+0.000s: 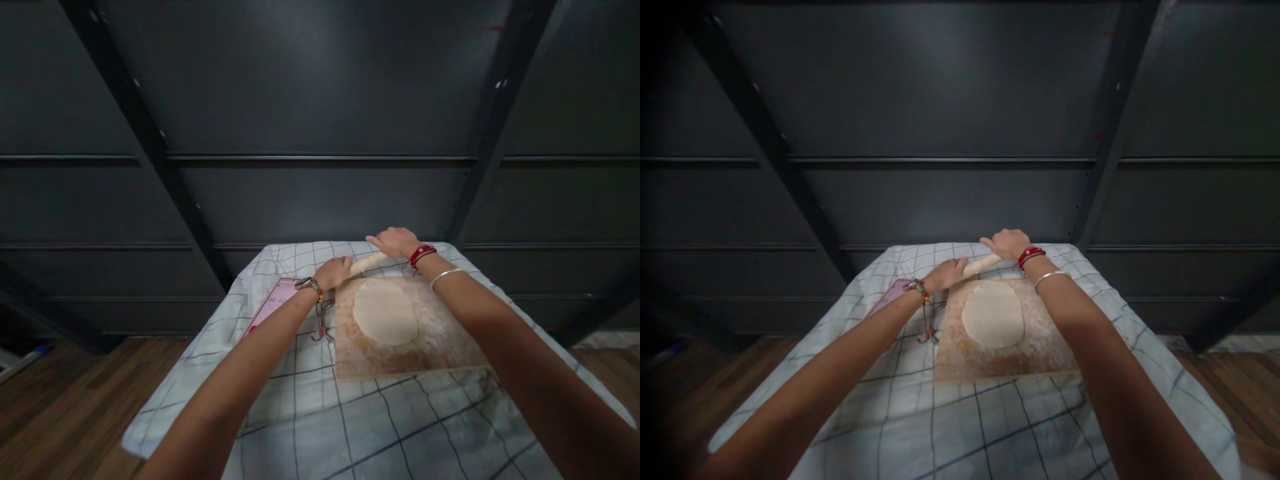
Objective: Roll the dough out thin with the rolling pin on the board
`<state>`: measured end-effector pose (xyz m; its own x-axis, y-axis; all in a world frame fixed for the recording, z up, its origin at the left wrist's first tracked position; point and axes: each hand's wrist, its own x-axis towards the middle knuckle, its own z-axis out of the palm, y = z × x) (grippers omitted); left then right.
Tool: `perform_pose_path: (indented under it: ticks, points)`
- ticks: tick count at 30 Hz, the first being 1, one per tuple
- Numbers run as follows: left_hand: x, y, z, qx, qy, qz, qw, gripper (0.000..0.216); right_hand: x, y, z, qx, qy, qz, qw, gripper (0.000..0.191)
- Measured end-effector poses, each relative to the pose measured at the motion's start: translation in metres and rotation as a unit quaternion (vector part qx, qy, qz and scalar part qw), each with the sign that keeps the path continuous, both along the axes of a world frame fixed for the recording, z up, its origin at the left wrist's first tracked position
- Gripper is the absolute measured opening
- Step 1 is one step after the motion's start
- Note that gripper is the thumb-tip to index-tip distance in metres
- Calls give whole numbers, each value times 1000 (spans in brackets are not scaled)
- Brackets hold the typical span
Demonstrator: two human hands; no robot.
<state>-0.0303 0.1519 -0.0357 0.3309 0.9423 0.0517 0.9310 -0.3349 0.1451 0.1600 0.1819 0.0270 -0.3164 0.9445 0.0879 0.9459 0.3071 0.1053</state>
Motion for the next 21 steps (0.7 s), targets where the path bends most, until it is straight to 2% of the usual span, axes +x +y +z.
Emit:
perform_pose_path:
  ticks: [3,5,7,10,11,13,16,21]
  points:
    - [-4,-8,12,17,-56,3,998,53,-2,-12,30,44,-14,27,999,77]
    - [-2,-23,16,49,-58,-26,997,50,4,-34,33,62,-9,21,998,75]
    - [3,-47,14,79,-42,-60,994,45,15,-65,20,68,4,-6,998,72]
    - [13,-84,2,90,-20,-77,993,43,32,-115,-21,49,17,-49,997,64]
    - [17,-93,-3,85,-12,-76,993,44,37,-128,-35,37,20,-46,998,60]
    - [21,-102,-9,66,0,-70,995,45,43,-144,-57,30,18,8,999,53]
    - [25,-95,-10,32,8,-49,998,48,46,-140,-70,36,54,45,997,47]
    - [28,-60,-3,43,16,-4,999,51,44,-92,-68,31,100,15,994,48]
